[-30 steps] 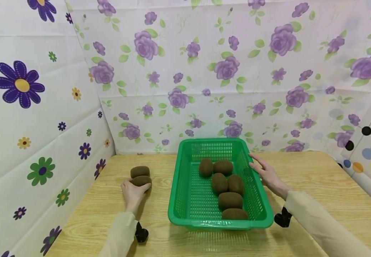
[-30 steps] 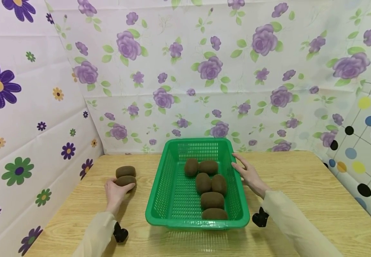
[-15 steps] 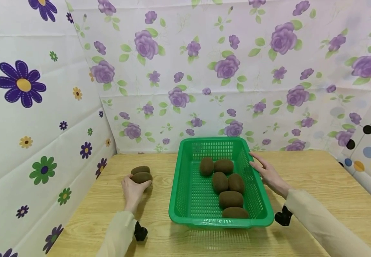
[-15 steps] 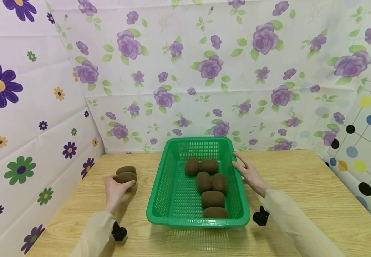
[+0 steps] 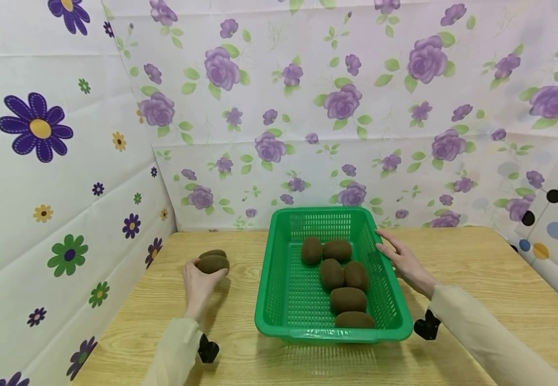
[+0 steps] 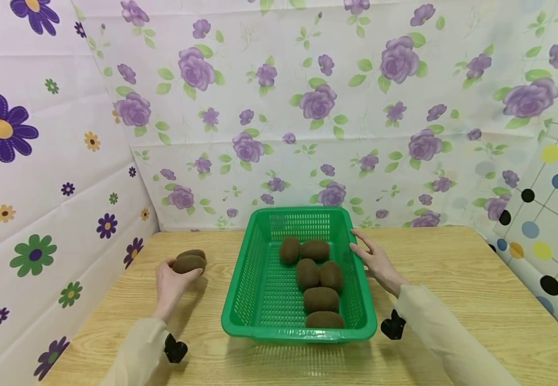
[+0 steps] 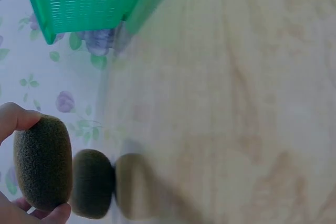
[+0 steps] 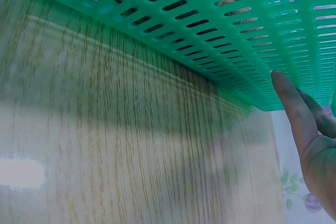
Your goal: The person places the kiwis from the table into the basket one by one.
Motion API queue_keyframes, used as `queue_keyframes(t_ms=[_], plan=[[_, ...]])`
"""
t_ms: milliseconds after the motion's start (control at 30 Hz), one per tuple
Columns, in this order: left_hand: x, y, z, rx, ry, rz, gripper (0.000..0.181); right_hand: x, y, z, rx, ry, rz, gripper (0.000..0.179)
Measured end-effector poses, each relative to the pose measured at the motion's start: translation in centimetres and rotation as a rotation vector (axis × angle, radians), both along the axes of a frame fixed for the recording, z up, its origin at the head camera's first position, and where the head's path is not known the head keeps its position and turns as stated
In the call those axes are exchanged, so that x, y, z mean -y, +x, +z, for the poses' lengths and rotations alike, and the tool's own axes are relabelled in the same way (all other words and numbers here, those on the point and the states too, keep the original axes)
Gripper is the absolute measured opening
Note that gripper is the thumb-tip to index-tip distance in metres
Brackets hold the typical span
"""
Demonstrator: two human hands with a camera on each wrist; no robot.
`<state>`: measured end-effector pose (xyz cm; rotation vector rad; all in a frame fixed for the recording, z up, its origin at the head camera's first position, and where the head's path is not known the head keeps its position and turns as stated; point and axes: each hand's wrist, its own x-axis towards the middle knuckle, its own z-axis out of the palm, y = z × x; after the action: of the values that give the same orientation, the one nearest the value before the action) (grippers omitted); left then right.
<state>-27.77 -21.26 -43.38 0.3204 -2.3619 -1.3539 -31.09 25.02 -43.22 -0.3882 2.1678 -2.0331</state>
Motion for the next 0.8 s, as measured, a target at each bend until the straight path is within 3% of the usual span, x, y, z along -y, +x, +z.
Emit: queue_keyframes(t_ms=[133, 300, 533, 700, 800], plan=[[-0.1, -0.2, 1.3, -0.058, -0.018, -0.020, 0.069, 0.0, 0.0, 0.0, 0.001, -0.002, -0.005, 0.061], [-0.6, -0.9, 3.4, -0.106, -0.050, -0.115, 0.068, 0.0, 0.1, 0.0, 0.005, -0.007, 0.000, 0.062], [-1.7, -1.5, 6.8, -0.110, -0.067, -0.408, 0.065, -0.1, -0.1, -0.1, 0.015, -0.018, 0.000, 0.062], [-2.4, -1.6, 7.8, -0.062, -0.097, -0.611, 0.067, -0.1, -0.1, -0.2, 0.013, -0.014, 0.003, 0.061], [-2.7, -2.1, 7.8, -0.051, -0.113, -0.719, 0.067, -0.1, 0.0, -0.1, 0.010, -0.002, 0.001, 0.061]])
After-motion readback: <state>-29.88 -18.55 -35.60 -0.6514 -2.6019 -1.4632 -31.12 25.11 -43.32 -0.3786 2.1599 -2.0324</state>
